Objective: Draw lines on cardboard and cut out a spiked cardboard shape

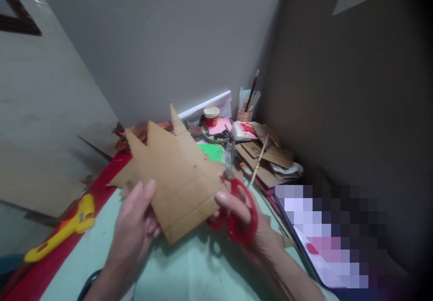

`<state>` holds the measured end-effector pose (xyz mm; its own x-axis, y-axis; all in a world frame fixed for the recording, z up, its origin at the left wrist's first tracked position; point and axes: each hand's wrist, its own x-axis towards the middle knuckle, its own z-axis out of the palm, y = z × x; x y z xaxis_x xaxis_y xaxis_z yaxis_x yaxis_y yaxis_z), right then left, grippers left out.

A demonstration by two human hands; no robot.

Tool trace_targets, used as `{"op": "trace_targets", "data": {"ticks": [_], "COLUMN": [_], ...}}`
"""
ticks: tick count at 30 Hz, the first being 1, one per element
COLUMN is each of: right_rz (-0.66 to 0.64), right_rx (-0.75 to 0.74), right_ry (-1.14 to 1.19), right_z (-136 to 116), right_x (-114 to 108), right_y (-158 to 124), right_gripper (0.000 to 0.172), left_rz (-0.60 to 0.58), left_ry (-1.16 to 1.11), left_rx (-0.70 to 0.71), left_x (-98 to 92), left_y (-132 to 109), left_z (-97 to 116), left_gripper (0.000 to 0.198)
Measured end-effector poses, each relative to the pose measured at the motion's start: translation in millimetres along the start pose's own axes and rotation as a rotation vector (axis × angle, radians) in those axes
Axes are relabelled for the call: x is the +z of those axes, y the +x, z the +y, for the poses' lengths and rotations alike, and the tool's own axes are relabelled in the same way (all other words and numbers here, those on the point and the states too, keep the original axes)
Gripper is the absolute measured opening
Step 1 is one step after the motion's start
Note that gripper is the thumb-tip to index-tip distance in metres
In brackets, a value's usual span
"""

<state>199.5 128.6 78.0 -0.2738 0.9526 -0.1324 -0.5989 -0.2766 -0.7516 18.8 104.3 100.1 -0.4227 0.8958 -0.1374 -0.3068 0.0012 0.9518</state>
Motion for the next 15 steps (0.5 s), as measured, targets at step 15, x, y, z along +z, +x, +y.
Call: {"op": "trace_targets", "data": {"ticks": [15], "right_rz": [0.098], "right_rx": [-0.299], "right_ry": [-0.200], "right_z": [-4.7], "right_x": [3.8], "right_y": [6.1], "right_gripper": [0.048], "left_rz": [-0.229], "left_ry": [0.213], "left_rx": [-0.150], "left_x": [-15.8], "left_y": [-1.9], "left_z": [-9.0], "left_gripper": [0.029]}}
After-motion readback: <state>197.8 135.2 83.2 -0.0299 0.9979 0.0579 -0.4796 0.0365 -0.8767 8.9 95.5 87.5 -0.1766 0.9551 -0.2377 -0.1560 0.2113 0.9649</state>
